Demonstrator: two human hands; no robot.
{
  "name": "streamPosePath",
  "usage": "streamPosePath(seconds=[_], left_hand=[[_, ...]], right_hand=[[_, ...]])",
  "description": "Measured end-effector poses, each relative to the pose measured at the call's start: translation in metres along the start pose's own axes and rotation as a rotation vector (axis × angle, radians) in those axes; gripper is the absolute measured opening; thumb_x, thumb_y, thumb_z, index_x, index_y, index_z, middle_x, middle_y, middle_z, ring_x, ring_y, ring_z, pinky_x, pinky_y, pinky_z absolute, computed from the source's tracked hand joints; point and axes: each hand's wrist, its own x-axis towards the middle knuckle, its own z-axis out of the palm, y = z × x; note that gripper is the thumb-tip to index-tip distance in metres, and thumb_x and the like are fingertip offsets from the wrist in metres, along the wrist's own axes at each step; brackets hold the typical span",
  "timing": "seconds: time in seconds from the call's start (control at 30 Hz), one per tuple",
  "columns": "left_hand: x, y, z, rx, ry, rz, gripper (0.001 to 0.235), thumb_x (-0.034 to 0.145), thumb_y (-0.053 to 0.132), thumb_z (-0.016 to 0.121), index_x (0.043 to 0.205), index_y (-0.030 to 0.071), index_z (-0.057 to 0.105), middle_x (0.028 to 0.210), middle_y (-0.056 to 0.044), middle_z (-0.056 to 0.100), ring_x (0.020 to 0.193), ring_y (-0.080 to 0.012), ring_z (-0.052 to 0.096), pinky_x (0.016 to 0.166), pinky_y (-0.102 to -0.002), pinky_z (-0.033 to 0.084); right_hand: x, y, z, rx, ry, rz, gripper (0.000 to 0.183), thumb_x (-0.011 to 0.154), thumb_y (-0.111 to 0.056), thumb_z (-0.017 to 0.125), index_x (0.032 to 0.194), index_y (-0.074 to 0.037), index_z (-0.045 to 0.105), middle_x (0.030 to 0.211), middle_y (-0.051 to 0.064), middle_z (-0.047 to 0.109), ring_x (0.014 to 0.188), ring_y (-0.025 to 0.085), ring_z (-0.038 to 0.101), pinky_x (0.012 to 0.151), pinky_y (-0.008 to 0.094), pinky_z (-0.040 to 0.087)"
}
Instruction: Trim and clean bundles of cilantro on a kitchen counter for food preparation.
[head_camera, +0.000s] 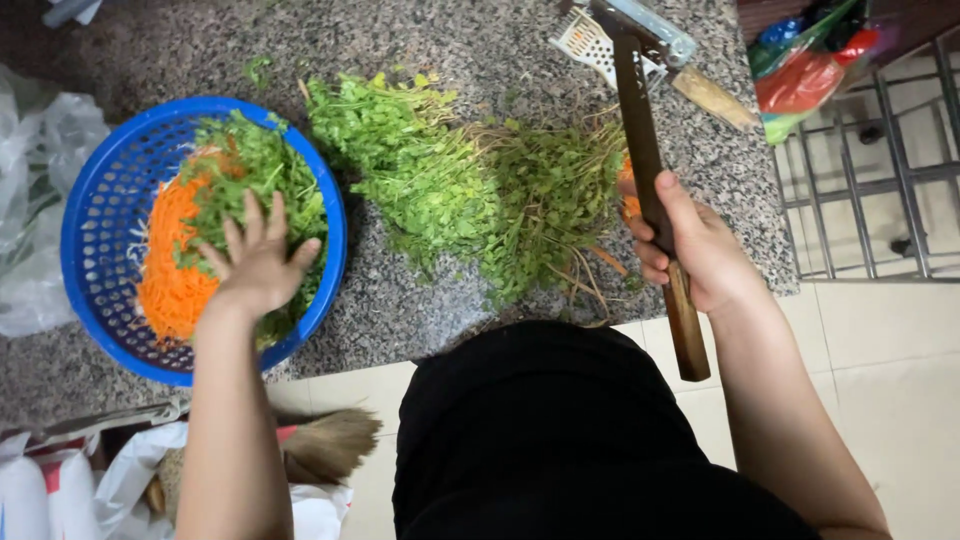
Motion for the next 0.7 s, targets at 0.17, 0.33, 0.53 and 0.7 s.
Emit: streamPosePath(seconds=[0.17,0.33,0.53,0.7], left_hand=[[-0.037,0.044,-0.054,0.063,0.243,0.09,0.081,0.09,0.059,0.058,0.16,0.03,0.029,0.17,-0.015,-0.003,0.155,-0.0451,-0.004,0.114,-0.072,-0.012],[-0.051,0.141,-0.059,-0.108,0.589,0.346,0.029,0.101,0.032,0.075,0.126,0.019,0.074,0.148,-0.016,0.048,0.145,-0.0361,0.039,0.123,-0.067,0.005],[0.004,0.263,0.025,-0.411,0.41,0.649,0.008,0.091,0.019,0.075,0.094,0.018,0.082,0.096,0.0,0.079,0.107,-0.0211,0.062,0.102,-0.042,0.026],[0.05,0.308,0.084,-0.164,0.315,0.689,0.013,0.093,0.02,0.069,0.092,0.018,0.082,0.097,-0.005,0.076,0.105,-0.0251,0.06,0.1,-0.048,0.027]], right_hand=[[-0.004,-0.001,-0.01,0.055,0.072,0.012,0.066,0.098,-0.058,0.05,0.141,-0.009,0.056,0.074,-0.002,0.044,0.049,0.007,0.038,0.042,0.025,0.032],[-0.008,0.004,-0.018,0.102,0.139,0.02,0.065,0.099,-0.057,0.052,0.141,-0.008,0.057,0.072,-0.002,0.043,0.048,0.007,0.037,0.042,0.025,0.032],[-0.01,0.009,-0.016,0.137,0.13,0.039,0.063,0.098,-0.056,0.054,0.138,-0.007,0.057,0.073,-0.002,0.046,0.048,0.007,0.037,0.042,0.025,0.033],[-0.014,0.014,-0.011,0.092,0.117,0.038,0.064,0.097,-0.054,0.055,0.14,-0.008,0.06,0.073,-0.003,0.046,0.05,0.007,0.04,0.042,0.025,0.034]])
